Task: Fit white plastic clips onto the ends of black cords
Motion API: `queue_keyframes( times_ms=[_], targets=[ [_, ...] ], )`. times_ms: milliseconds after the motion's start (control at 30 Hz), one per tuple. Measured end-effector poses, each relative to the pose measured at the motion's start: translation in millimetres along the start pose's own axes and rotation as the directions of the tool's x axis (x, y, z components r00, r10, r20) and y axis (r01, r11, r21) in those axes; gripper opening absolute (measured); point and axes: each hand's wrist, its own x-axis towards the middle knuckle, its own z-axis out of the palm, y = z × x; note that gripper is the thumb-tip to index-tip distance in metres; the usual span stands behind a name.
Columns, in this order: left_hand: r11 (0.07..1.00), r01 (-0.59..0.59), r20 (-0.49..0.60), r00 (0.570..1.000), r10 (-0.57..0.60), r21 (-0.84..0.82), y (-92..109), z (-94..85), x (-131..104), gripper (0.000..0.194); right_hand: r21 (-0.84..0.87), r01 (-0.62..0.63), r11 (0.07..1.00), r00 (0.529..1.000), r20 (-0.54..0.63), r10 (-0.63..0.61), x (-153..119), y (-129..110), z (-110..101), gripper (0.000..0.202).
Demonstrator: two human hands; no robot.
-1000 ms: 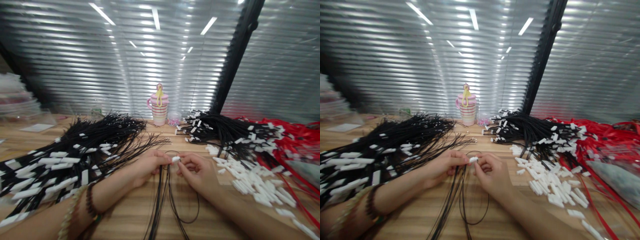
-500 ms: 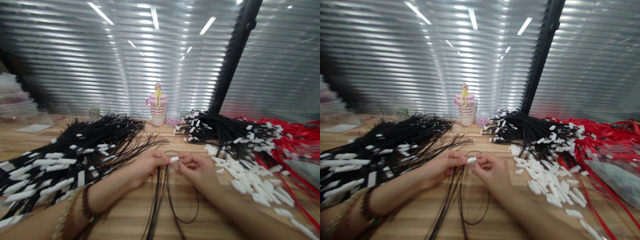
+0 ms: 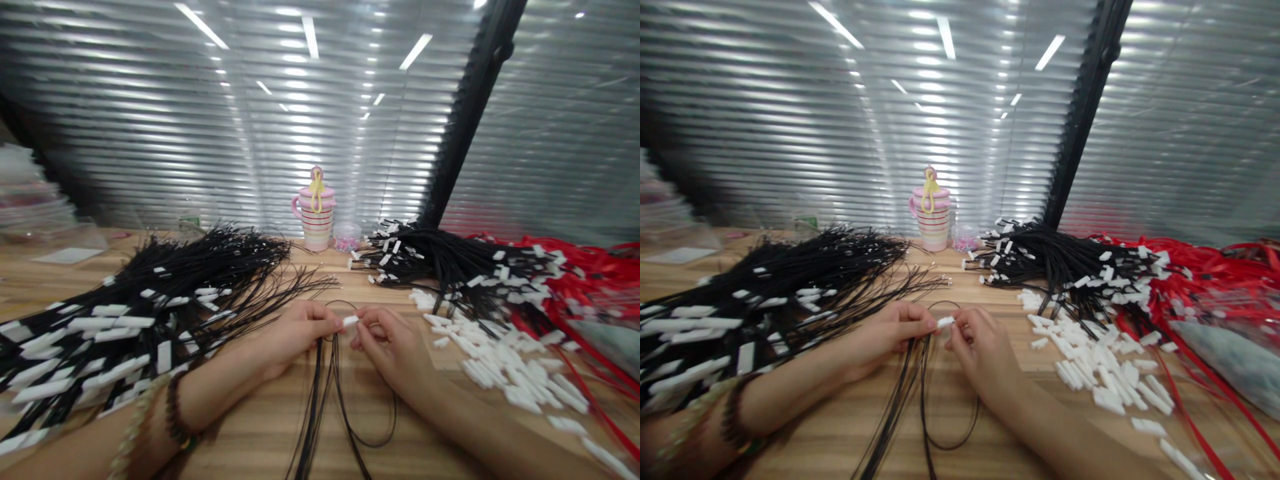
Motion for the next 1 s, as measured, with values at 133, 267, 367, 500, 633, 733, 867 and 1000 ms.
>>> queue_keyframes(
  times_ms=[133,267,367,500,633,733,867,1000],
  targets=[
    [0.999,0.026,-0.02,0.999,-0.026,0.022,1,1.1,-1,0.031,0.047,0.0,0.999,1.0,-0.025,0.001,1,-2,0,0.008],
    [0.999,0.033,-0.019,0.999,-0.033,0.004,2,1.7,0,0.034,0.143,-0.043,0.989,0.996,-0.065,0.052,3,-4,2,0.01],
    [0.996,0.03,-0.075,0.997,-0.036,-0.084,2,2.1,1,0.029,0.265,-0.147,0.953,0.984,-0.06,0.168,8,-1,1,0.016],
    [0.961,0.041,-0.174,0.981,-0.091,-0.273,2,1.3,4,0.023,0.325,-0.337,0.884,0.938,0.032,0.346,20,9,-12,0.026],
    [0.926,-0.01,-0.174,0.983,-0.061,-0.377,1,-2.0,7,0.021,0.508,-0.682,0.526,0.727,0.552,0.409,29,16,-38,0.032],
    [0.927,-0.022,-0.179,0.983,-0.049,-0.375,8,-4.3,5,0.023,0.507,-0.778,0.371,0.609,0.755,0.244,29,20,-50,0.028],
    [0.935,-0.071,-0.217,0.976,-0.007,-0.349,23,-7.4,-1,0.024,0.418,-0.834,0.361,0.479,0.872,0.099,24,22,-52,0.026],
    [0.948,-0.171,-0.217,0.97,0.114,-0.269,40,-13.8,-8,0.022,0.415,-0.859,0.3,0.462,0.88,0.109,23,24,-47,0.022]
  ],
)
